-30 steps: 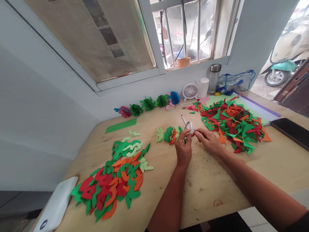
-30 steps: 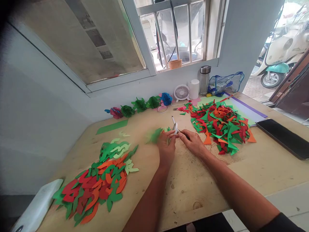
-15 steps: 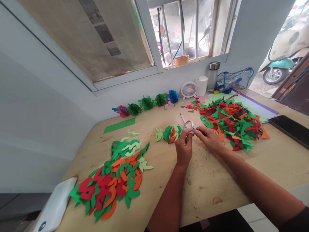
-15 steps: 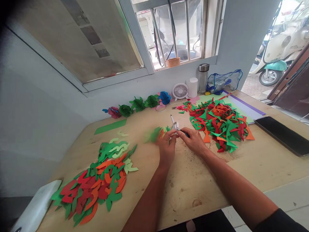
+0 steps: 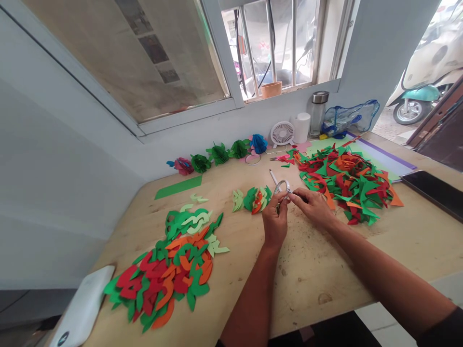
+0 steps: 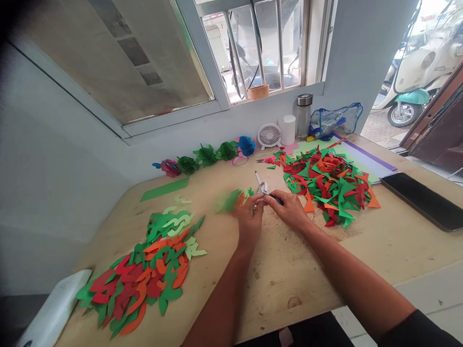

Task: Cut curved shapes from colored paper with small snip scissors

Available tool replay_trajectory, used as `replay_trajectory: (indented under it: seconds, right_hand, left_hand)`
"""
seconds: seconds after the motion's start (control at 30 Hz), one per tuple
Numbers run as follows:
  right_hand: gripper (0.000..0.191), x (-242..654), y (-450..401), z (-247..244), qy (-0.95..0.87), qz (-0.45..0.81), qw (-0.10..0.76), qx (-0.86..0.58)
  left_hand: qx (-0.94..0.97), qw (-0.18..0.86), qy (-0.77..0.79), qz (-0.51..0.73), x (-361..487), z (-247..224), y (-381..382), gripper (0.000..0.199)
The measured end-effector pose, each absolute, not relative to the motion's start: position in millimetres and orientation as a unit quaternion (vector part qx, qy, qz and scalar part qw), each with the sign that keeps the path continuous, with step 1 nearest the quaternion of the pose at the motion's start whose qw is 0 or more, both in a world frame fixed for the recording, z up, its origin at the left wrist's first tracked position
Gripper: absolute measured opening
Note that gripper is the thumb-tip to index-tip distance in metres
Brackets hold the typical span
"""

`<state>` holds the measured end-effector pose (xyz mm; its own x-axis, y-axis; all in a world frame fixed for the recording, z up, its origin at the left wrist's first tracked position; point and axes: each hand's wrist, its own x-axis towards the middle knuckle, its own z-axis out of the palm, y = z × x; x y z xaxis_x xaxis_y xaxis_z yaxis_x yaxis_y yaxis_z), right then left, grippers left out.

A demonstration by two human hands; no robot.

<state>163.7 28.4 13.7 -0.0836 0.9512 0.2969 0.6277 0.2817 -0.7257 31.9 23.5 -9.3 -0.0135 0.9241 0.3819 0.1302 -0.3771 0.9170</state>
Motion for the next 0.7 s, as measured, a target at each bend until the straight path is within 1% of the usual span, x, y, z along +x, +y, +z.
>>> replay_trajectory:
  seconds: [0.4, 0.7]
  right_hand:
    - [0.044, 163.8, 28.4, 13.3, -0.685, 0.218, 0.386, -0.578]
    - [0.036, 168.2, 32.9, 10.4, -0.661, 0.25, 0.429, -0.562]
  left_hand:
    - [0.605, 0.352, 0.438, 0.564, 32.7, -10.4, 23.6, 0.018]
    - [0.597, 0.371, 0.441, 0.558, 33.0, -10.2, 22.0, 0.02]
